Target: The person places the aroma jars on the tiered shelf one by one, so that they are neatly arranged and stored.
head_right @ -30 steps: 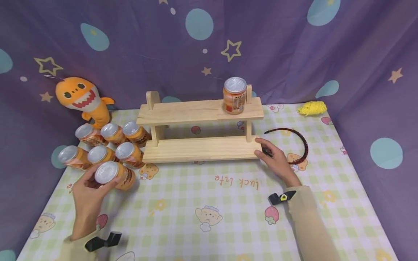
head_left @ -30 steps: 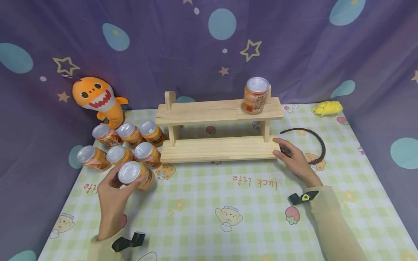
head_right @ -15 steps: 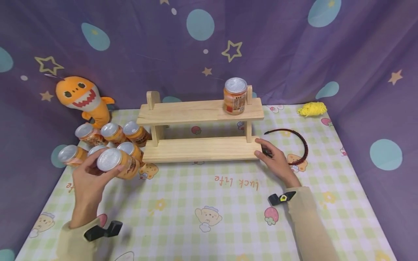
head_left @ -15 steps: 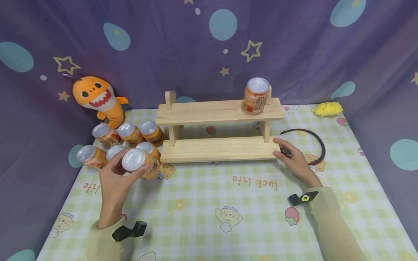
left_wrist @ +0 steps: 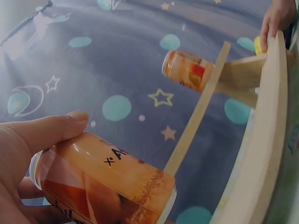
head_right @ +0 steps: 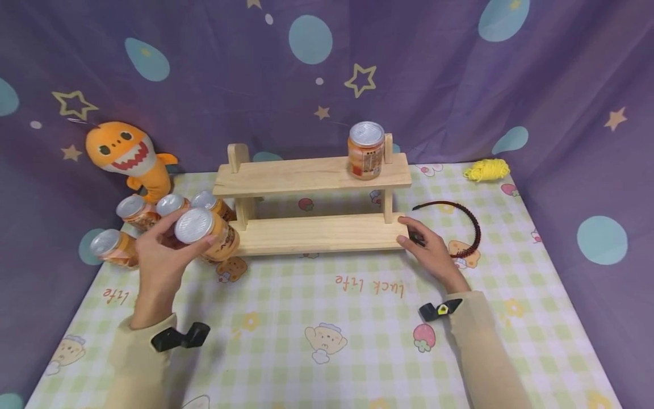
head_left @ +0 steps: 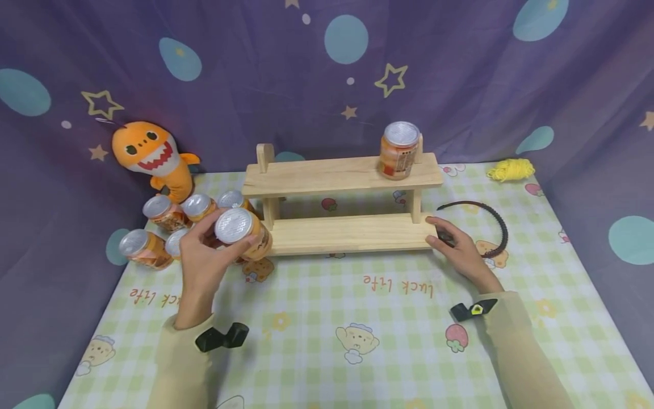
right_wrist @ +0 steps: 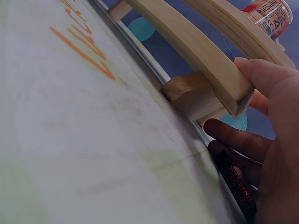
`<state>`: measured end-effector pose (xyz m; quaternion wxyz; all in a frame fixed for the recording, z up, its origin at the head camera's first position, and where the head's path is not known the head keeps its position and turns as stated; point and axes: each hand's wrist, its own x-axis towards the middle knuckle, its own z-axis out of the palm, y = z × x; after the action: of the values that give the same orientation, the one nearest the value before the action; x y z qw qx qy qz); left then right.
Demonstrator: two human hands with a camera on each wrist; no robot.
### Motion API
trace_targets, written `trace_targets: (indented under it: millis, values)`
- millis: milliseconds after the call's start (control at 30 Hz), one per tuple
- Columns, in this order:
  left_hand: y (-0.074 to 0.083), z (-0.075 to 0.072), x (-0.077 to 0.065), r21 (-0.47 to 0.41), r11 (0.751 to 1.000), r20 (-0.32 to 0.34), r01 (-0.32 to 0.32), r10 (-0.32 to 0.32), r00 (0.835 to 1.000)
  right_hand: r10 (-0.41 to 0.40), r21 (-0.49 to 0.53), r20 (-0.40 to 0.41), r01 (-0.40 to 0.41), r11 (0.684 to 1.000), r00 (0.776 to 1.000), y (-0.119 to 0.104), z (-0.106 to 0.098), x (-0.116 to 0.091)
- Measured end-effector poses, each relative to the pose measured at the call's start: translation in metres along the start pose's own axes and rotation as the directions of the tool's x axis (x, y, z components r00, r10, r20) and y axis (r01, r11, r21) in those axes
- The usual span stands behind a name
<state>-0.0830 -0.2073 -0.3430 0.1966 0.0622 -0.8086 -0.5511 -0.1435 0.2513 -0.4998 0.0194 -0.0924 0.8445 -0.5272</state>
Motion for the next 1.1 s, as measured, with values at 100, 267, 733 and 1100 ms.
trace_targets:
  millis: [100,267,733,1100]
  values:
    - [0.006,0.009,0.005,-0.013,1.0,0.03,-0.011,0.011,0.999,0.005,0.002,0.006,-0.005,1.0,1.0,0.0,0.0,0.0]
    - [0.016,0.024,0.014,-0.036,0.999,0.08,-0.035,0.038,0.996,0.02,0.0,0.004,-0.02,1.0,1.0,-0.001,0.0,0.0]
    - [0.037,0.058,0.037,-0.058,0.996,0.181,-0.074,0.084,0.98,-0.001,-0.007,0.005,0.001,1.0,1.0,0.001,0.001,0.0]
    - [0.052,0.085,0.055,-0.108,0.991,0.218,-0.084,0.106,0.97,0.018,-0.008,0.002,-0.018,1.0,1.0,0.002,0.001,0.001]
